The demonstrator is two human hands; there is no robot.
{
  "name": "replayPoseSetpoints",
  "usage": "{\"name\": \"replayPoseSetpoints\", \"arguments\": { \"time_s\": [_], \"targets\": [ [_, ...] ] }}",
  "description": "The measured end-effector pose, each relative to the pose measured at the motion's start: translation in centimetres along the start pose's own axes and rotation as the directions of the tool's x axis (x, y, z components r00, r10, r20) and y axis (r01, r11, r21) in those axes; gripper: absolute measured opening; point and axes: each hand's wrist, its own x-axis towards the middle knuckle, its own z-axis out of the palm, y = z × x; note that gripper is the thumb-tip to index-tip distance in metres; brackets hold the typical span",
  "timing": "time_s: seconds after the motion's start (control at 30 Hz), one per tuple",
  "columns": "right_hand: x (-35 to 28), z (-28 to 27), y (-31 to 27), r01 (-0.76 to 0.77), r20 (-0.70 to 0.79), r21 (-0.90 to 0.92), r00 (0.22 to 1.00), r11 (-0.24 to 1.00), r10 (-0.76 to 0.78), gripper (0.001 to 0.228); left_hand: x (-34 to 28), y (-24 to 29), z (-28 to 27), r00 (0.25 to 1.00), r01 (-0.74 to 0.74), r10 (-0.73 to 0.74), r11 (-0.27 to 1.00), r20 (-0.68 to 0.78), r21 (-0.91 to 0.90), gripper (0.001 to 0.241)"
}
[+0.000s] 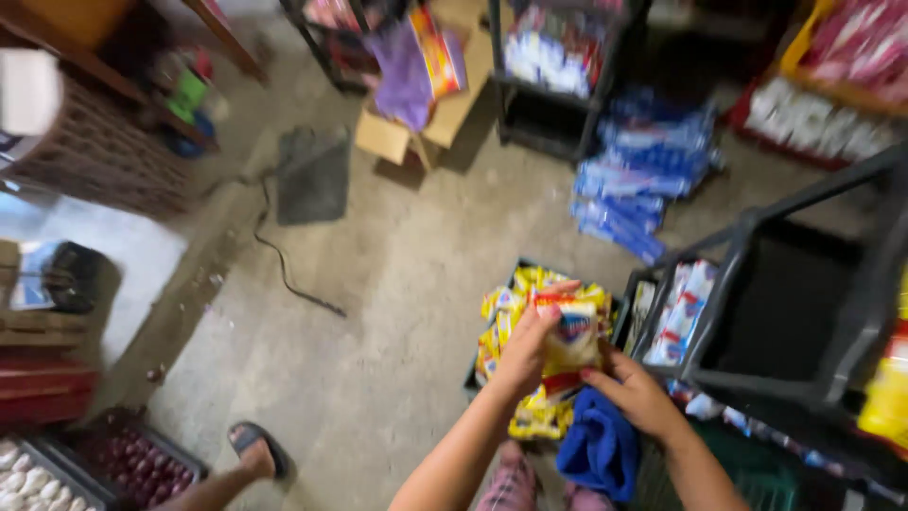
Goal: Wiping snack packets with a cleaning cloth and arranging them neatly on a shelf.
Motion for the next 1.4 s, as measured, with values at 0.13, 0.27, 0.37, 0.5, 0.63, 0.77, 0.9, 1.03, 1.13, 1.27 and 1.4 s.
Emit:
{"name": "replayPoseSetpoints", "arguments": {
  "time_s": [0.13, 0.27, 0.37, 0.5, 0.63, 0.77, 0.9, 1.03, 1.13, 1.27, 1.4],
  "targets": [
    [-2.2, -3.5, -6.4, 0.089, -0.179, -0.226, 0.975, 0.970, -0.131, 0.054, 0.9, 5.6, 5.3, 0.992, -0.116, 0.126, 0.924, 0.004, -0.364, 0.065],
    [-7.1, 4.2, -18.2, 0.496, -0.421, -0.381, 0.658, 0.780, -0.624, 0.036, -1.6, 8.1, 9.7, 0.991, -0.130, 0.110, 0.894, -0.072, -0.428, 0.059],
    [-8.1, 11.6, -21.7, 0.489, -0.218, -0.785, 0.357, 0.381, -0.908, 0.033, -3.2, 8.9, 12.2, 0.984, -0.177, 0.149, 0.899, -0.101, -0.401, 0.056],
    [-7.7, 13.1, -20.8, 0.373, 0.081, -0.927, 0.304, 0.040, -0.949, 0.022, -4.2, 8.2, 12.9, 0.952, -0.307, 0.297, 0.925, -0.078, -0.223, 0.055],
    [-8.4, 14.0, -21.5, 0.348, -0.093, -0.914, 0.324, 0.210, -0.941, 0.016, -5.2, 8.4, 13.6, 0.974, -0.226, 0.202, 0.905, -0.104, -0.359, 0.054],
    [-9.9, 14.8, -22.1, 0.347, 0.045, -0.935, 0.331, 0.077, -0.942, 0.025, -5.5, 8.7, 13.2, 0.984, -0.165, 0.142, 0.950, -0.104, -0.266, 0.059],
    [-8.7, 13.8, -21.9, 0.375, -0.056, -0.909, 0.317, 0.180, -0.947, 0.022, -5.5, 9.8, 14.3, 0.964, -0.266, 0.260, 0.950, -0.059, -0.165, 0.055],
    [-9.0, 14.9, -22.1, 0.357, -0.110, -0.912, 0.266, 0.204, -0.958, 0.021, -5.0, 9.8, 13.8, 0.948, -0.054, 0.040, 0.998, -0.315, -0.036, 0.063],
    [-8.8, 14.3, -21.6, 0.332, 0.034, -0.940, 0.322, 0.079, -0.946, 0.024, -5.0, 10.4, 13.7, 0.973, -0.216, 0.190, 0.948, -0.128, -0.232, 0.058],
    [-7.7, 13.1, -21.3, 0.296, -0.051, -0.942, 0.345, 0.161, -0.937, 0.014, -5.3, 9.8, 13.7, 0.963, -0.252, 0.227, 0.948, -0.142, -0.192, 0.056],
    [-8.2, 14.3, -21.0, 0.291, -0.020, -0.949, 0.331, 0.123, -0.943, 0.014, -4.8, 9.4, 12.5, 0.958, -0.242, 0.224, 0.966, -0.177, -0.086, 0.058]
  ]
}}
